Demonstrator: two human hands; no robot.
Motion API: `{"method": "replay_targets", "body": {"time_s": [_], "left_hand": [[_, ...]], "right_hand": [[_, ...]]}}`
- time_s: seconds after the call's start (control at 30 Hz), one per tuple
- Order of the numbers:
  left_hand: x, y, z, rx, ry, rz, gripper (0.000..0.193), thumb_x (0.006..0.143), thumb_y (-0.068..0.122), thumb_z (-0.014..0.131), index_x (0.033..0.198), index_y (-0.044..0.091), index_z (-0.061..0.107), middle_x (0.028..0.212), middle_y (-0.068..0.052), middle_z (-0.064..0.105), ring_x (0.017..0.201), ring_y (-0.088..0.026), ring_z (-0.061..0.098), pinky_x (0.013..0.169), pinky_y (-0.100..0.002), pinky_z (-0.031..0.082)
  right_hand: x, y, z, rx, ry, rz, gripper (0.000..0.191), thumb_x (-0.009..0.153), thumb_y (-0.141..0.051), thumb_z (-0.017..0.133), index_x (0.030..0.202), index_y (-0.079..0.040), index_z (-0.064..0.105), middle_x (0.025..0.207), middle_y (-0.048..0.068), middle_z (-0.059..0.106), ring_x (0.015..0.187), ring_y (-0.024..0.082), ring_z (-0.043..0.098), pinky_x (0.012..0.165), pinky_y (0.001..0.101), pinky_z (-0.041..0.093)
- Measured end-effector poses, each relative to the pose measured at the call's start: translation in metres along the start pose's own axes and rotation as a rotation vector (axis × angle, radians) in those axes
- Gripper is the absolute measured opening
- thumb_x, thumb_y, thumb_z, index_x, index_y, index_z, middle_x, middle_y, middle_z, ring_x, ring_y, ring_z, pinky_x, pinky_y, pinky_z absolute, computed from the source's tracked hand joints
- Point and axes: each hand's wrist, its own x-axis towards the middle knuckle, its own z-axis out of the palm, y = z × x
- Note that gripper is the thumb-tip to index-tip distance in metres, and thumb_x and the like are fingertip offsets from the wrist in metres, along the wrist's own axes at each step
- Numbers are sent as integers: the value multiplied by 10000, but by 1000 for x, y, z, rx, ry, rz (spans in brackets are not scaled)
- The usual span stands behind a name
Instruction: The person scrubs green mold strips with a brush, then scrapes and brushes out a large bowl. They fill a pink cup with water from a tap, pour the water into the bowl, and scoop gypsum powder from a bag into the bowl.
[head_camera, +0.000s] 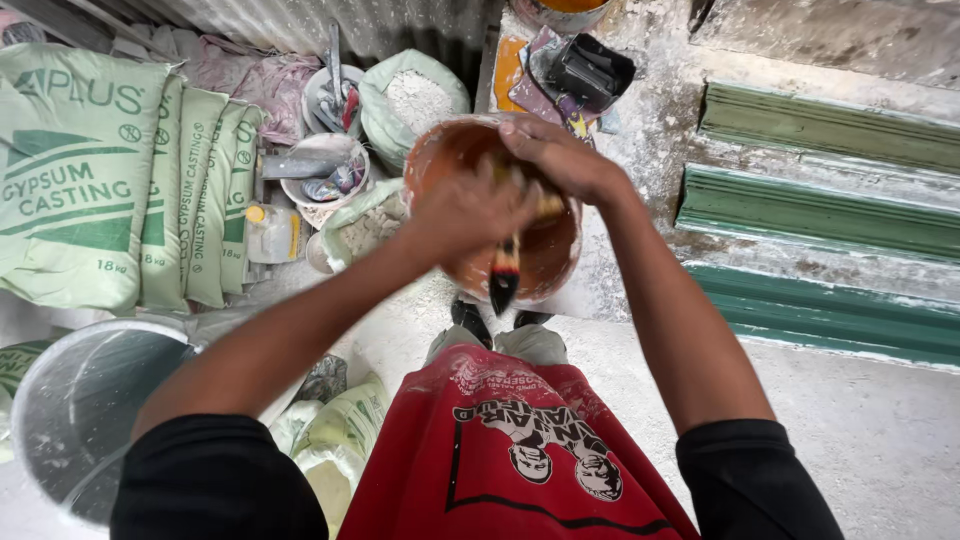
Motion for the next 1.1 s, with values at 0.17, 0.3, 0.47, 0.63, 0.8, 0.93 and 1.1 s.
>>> {"method": "replay_targets", "body": {"time_s": [0.17, 0.3, 0.47, 0.63, 0.8, 0.93, 1.1], "left_hand": [[-12, -7, 19, -516, -766, -594, 381, 863, 386, 721, 1062, 62, 725, 922, -147, 753, 842, -282, 740, 663, -429, 573], [-6, 66, 11, -1178, -980, -920, 507, 993, 461, 612, 895, -12, 768, 795, -217, 771, 784, -333, 781, 821, -447, 598], [-1, 3, -2, -1037, -151, -575, 360, 952, 270, 709, 1253, 73, 687, 1042, -193, 696, 934, -380, 705, 776, -518, 561], [-19, -26, 0, -778, -356, -723, 359, 934, 226, 696, 1237, 46, 629, 1011, -198, 686, 830, -354, 714, 670, -461, 570], [-21, 71, 33, -1696, -964, -1038, 438, 1054, 384, 646, 1029, -50, 700, 888, -198, 735, 752, -254, 734, 637, -300, 596], [23, 132, 53, -2379, 418, -1536, 244, 927, 263, 674, 1018, 61, 571, 909, -105, 624, 752, -177, 657, 579, -375, 609], [13, 136, 46, -1413, 9, -1118, 344, 886, 277, 758, 990, -26, 631, 855, -176, 677, 742, -212, 674, 662, -397, 572]], "right_hand": [[-10, 4, 5, 24, 75, 15, 657, 1003, -491, 476, 1509, -72, 480, 1512, 146, 478, 1356, 294, 477, 1137, 407, 390], [0, 4, 27, -35, 108, -172, 600, 1041, -470, 509, 1429, -16, 571, 1515, 161, 546, 1382, 277, 498, 1170, 375, 355], [3, 4, 12, 2, 88, -55, 617, 1020, -473, 493, 1469, -51, 519, 1487, 153, 556, 1383, 253, 492, 1172, 353, 337], [-20, 15, 1, 38, 68, -159, 609, 1044, -461, 481, 1479, -35, 505, 1553, 131, 478, 1449, 242, 405, 1194, 372, 278], [-35, 24, 24, -14, 175, -279, 574, 1062, -443, 478, 1454, -30, 545, 1555, 116, 499, 1442, 253, 437, 1212, 380, 299], [-45, 27, 25, 16, 134, -352, 552, 1079, -433, 484, 1463, -41, 541, 1594, 116, 461, 1485, 263, 420, 1227, 386, 307], [-52, 26, 15, -89, 150, -272, 561, 1066, -448, 472, 1497, -91, 517, 1606, 79, 441, 1492, 260, 388, 1223, 401, 283]]}}
